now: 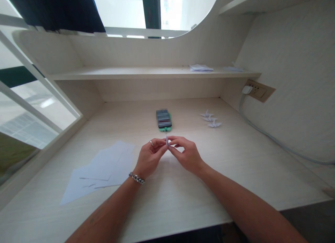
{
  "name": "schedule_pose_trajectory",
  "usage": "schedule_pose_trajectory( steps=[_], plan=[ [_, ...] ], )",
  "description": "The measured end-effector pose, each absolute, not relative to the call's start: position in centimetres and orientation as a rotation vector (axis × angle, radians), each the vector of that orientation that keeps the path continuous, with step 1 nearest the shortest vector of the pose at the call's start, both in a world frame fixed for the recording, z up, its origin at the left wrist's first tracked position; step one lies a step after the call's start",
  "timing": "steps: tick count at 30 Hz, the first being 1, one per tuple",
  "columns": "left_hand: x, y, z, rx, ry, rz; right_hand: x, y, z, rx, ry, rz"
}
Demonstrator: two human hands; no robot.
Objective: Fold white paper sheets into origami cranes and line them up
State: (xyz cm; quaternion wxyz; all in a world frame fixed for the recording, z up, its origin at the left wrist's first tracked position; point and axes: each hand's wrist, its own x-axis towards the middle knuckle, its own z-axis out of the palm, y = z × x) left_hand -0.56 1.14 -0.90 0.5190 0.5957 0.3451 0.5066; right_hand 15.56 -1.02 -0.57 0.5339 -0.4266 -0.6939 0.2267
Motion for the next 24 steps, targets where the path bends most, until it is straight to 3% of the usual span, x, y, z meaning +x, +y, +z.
schedule_pose_trajectory(
  steps=[14, 24],
  plan=[
    [-0.61, 1.31, -0.94, 1.482, 0.910, 1.251, 15.45, -0.83, -0.73, -1.030, -1.560, 0.557],
    [-0.36, 1.14, -0.67, 1.420, 0.982, 1.261, 15.30, -0.30, -1.27, -1.052, -1.337, 0.875]
  ],
)
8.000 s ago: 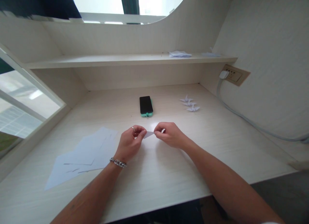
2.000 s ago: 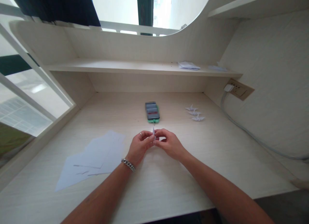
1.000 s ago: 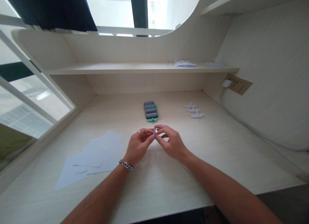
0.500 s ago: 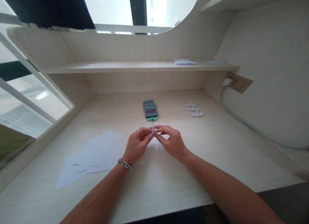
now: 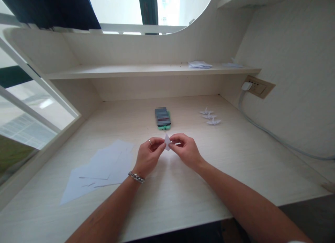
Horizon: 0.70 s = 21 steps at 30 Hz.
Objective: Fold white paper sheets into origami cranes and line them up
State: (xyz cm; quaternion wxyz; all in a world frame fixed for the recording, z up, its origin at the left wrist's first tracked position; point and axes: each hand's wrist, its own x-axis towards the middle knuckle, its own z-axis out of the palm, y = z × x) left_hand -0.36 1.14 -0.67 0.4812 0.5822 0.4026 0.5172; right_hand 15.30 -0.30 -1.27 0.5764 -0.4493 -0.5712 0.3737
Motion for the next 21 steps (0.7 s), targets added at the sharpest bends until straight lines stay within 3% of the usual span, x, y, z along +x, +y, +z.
schedule_pose_trajectory(
  steps=[21],
  plan=[
    [0.18, 0.80, -1.47, 1.487, 1.054, 1.253, 14.85, -0.24, -1.43, -1.097, -1.281, 0.976]
  ],
)
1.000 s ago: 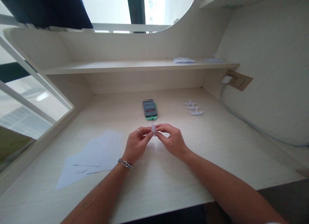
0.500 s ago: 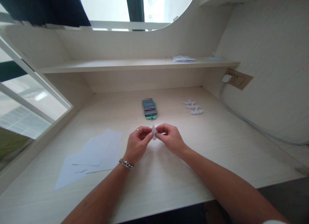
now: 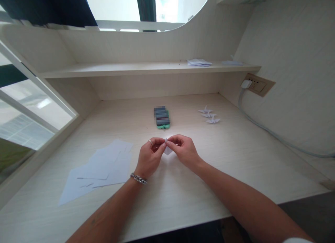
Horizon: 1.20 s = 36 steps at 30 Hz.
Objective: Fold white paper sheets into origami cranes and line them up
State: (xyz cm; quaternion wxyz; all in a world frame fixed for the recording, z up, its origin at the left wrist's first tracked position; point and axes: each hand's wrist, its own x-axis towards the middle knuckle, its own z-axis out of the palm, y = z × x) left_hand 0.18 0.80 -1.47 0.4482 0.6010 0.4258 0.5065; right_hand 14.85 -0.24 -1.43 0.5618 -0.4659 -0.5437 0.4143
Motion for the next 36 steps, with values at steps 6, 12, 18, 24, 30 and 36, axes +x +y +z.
schedule_pose_trajectory(
  steps=[6, 12, 18, 24, 30, 36],
  plan=[
    [0.41, 0.67, -1.13, 1.491, 1.073, 1.280, 14.61, -0.24, -1.70, -1.067, -1.219, 0.994],
    [0.62, 0.49, -1.00, 1.488, 1.045, 1.295, 14.51, -0.18, -1.75, -1.023, -1.157, 0.992],
    [0.63, 0.56, -1.31, 1.485, 1.029, 1.312, 14.59, -0.16, -1.54, -0.999, -1.125, 1.013],
    [0.50, 0.61, -1.75, 1.513, 0.995, 1.289, 14.77, -0.11, -1.45, -0.950, -1.112, 1.066],
    [0.55, 0.56, -1.75, 1.541, 0.958, 1.249, 14.90, 0.00, -1.25, -0.944, -1.128, 1.073],
    [0.57, 0.43, -1.70, 1.536, 0.911, 1.207, 15.16, 0.06, -1.06, -0.922, -1.181, 1.088]
  ],
)
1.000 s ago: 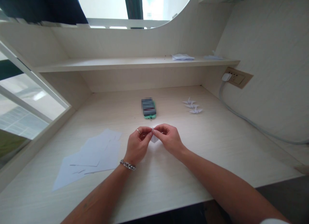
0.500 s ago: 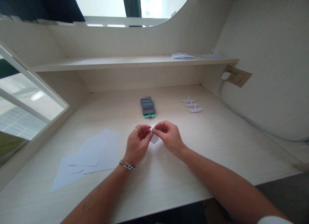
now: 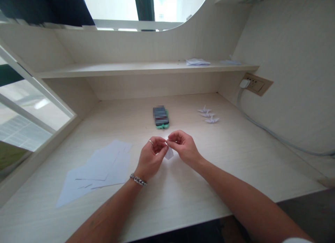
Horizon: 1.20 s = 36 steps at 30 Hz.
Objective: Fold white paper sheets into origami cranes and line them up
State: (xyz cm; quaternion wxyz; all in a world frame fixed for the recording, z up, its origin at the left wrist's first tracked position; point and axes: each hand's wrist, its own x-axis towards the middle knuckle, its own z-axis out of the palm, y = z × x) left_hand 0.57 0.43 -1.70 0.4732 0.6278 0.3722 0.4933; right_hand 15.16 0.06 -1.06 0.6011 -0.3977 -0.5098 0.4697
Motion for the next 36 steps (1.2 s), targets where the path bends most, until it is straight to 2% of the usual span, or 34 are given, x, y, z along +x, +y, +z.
schedule_pose_trajectory(
  steps=[11, 18, 23, 36],
  plan=[
    [0.1, 1.0, -1.2, 1.384, 1.038, 1.355, 15.1, 0.2, -1.6, -1.067, -1.411, 1.232],
    [-0.2, 1.0, -1.0, 1.509, 1.091, 1.141, 15.5, -0.2, -1.1, -1.214, -1.638, 0.993],
    [-0.3, 1.1, -0.9, 1.560, 1.172, 1.163, 15.2, -0.3, -1.4, -1.235, -1.639, 1.069],
    [0.0, 1.1, -0.7, 1.220, 1.046, 1.244, 15.2, -0.2, -1.3, -1.200, -1.628, 1.150]
  ],
)
